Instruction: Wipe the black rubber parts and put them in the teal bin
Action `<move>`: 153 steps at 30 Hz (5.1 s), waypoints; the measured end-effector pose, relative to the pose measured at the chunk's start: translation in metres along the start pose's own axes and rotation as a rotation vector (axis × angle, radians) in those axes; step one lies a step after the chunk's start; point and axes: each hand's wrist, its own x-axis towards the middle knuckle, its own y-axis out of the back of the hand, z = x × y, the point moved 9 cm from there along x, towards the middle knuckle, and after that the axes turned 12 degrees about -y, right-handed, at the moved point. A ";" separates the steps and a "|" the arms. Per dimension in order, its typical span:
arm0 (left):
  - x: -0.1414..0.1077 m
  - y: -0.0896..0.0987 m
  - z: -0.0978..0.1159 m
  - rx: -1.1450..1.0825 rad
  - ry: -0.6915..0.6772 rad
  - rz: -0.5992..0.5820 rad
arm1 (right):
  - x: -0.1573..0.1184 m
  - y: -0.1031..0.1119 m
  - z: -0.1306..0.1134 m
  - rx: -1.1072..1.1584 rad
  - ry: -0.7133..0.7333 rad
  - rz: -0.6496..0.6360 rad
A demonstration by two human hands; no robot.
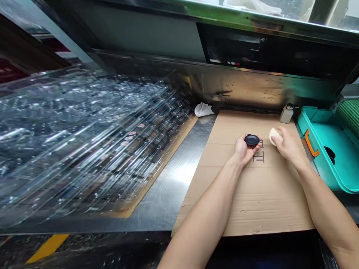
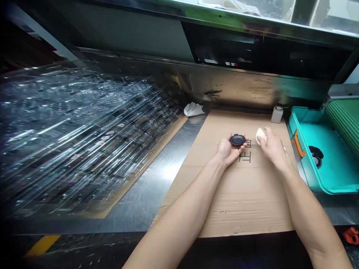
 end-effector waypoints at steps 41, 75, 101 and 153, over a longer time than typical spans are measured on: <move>-0.001 -0.006 -0.018 -0.025 -0.093 -0.096 | -0.015 -0.049 -0.026 -0.196 -0.105 -0.020; 0.006 0.006 -0.018 0.089 -0.171 -0.050 | 0.001 -0.037 -0.001 0.424 0.071 -0.067; -0.090 -0.067 0.036 1.067 -1.543 -0.463 | 0.017 -0.044 0.036 0.078 -0.137 0.073; 0.016 -0.253 -0.008 1.425 -1.013 -0.842 | 0.011 -0.069 0.024 0.177 -0.125 -0.025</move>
